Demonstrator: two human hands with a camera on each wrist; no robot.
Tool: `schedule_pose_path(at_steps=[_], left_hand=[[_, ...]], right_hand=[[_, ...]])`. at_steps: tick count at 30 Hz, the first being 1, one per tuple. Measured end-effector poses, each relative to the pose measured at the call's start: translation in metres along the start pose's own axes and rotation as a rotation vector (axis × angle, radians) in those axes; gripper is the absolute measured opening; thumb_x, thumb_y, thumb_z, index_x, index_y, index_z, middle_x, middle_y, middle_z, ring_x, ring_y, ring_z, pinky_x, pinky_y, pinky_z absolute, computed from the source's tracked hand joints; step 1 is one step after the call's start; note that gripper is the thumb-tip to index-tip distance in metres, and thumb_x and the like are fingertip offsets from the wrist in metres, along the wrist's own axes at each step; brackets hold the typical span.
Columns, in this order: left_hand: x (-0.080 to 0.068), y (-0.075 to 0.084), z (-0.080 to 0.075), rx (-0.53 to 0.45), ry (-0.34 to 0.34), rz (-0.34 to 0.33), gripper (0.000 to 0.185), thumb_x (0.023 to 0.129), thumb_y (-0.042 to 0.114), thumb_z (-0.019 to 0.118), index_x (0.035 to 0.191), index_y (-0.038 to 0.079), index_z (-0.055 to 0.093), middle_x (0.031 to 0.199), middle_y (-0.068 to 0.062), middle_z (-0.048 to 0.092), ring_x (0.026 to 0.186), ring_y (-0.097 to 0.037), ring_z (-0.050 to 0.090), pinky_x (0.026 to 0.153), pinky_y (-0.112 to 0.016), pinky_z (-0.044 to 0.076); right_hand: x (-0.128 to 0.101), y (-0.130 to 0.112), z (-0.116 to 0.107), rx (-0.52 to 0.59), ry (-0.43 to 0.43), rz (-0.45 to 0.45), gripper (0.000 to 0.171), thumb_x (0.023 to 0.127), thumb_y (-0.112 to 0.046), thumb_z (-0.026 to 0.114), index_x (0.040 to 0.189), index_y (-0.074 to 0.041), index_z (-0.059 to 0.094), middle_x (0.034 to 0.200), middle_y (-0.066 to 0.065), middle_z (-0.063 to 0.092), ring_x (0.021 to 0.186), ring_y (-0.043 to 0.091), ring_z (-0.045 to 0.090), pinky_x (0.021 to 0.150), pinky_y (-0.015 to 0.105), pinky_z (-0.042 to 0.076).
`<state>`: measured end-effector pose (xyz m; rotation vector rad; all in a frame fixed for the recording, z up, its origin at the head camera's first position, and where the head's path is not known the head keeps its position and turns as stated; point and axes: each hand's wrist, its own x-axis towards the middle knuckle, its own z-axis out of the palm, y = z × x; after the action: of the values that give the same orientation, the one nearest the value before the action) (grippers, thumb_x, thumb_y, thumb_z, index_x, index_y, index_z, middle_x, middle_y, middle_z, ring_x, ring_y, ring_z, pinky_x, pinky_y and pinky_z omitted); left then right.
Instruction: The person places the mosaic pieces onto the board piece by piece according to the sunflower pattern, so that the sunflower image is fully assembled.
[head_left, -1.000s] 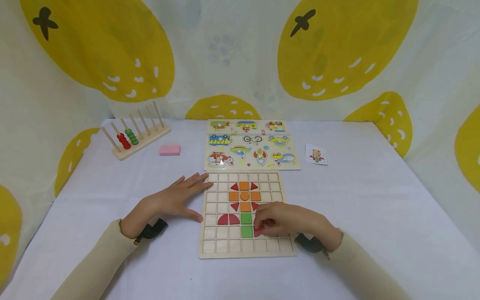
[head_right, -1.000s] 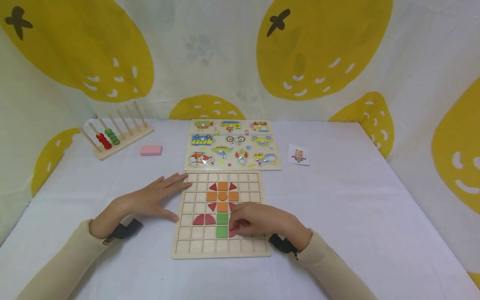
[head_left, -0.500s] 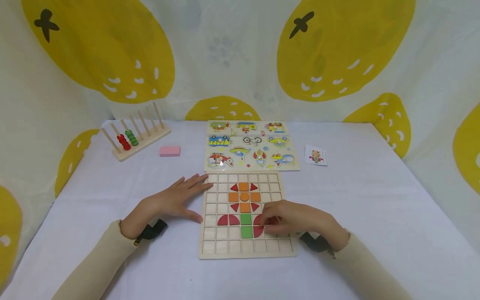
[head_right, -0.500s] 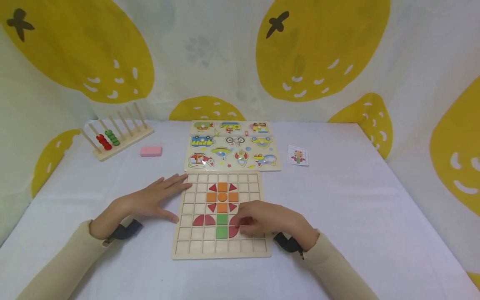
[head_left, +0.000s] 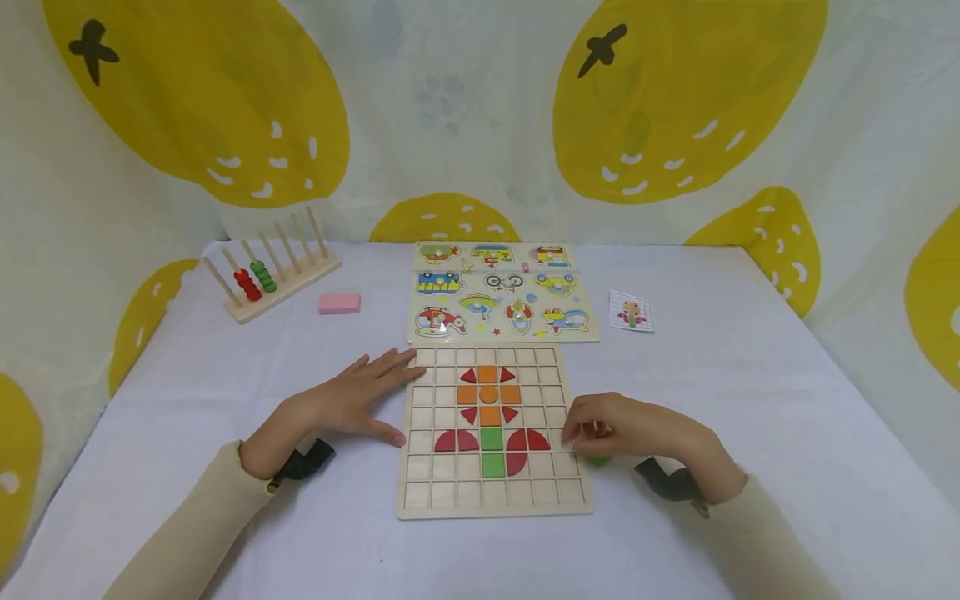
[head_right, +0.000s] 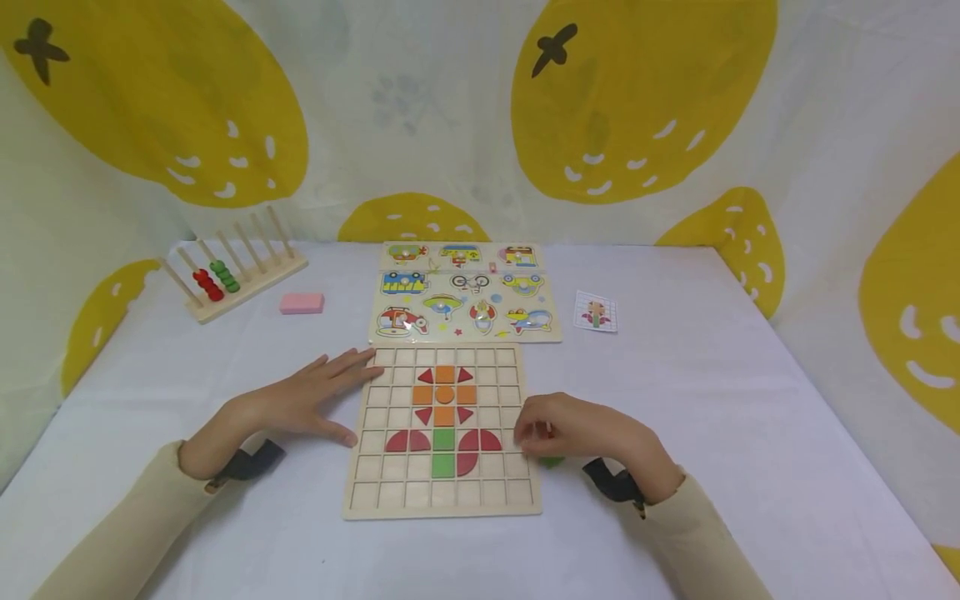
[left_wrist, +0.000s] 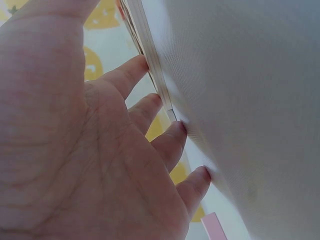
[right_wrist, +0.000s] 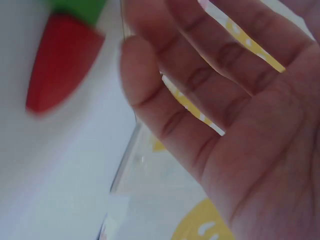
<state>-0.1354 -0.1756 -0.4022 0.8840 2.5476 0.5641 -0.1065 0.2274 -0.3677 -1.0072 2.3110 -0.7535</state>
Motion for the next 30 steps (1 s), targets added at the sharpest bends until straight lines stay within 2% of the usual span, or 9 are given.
schedule_pose_path(at_steps=[10, 19, 27, 30], left_hand=[[0.000, 0.000, 0.000, -0.003, 0.003, -0.001, 0.100, 0.075, 0.058, 0.076, 0.154, 0.018, 0.030, 0.163, -0.010, 0.014, 0.149, -0.036, 0.007, 0.117, -0.062, 0.005], [0.001, 0.000, 0.001, -0.005, 0.002, 0.004, 0.100, 0.075, 0.058, 0.076, 0.154, 0.018, 0.030, 0.163, -0.010, 0.014, 0.149, -0.037, 0.007, 0.117, -0.062, 0.004], [0.001, 0.000, 0.001, 0.002, -0.002, -0.011, 0.102, 0.074, 0.059, 0.076, 0.155, 0.020, 0.029, 0.164, -0.008, 0.012, 0.150, -0.035, 0.006, 0.118, -0.060, 0.004], [0.000, 0.000, 0.001, 0.004, -0.001, -0.009, 0.101, 0.074, 0.059, 0.076, 0.155, 0.019, 0.029, 0.164, -0.008, 0.012, 0.150, -0.035, 0.006, 0.118, -0.061, 0.004]], right_hand=[[-0.020, 0.011, -0.017, -0.005, 0.012, 0.074, 0.017, 0.083, -0.004, 0.074, 0.098, -0.012, 0.070, 0.090, -0.005, 0.062, 0.079, 0.013, 0.056, 0.068, 0.024, 0.052], [-0.020, 0.017, -0.013, 0.046, 0.001, 0.096, 0.021, 0.083, -0.004, 0.075, 0.100, -0.014, 0.069, 0.092, -0.004, 0.062, 0.081, 0.014, 0.055, 0.070, 0.026, 0.051], [-0.015, 0.019, -0.013, -0.042, 0.049, 0.082, 0.021, 0.084, 0.001, 0.071, 0.098, -0.014, 0.070, 0.093, -0.004, 0.059, 0.083, 0.014, 0.053, 0.070, 0.025, 0.052], [-0.014, 0.019, -0.013, -0.063, 0.077, 0.085, 0.020, 0.083, -0.002, 0.073, 0.100, -0.013, 0.070, 0.095, -0.003, 0.059, 0.085, 0.015, 0.052, 0.070, 0.025, 0.051]])
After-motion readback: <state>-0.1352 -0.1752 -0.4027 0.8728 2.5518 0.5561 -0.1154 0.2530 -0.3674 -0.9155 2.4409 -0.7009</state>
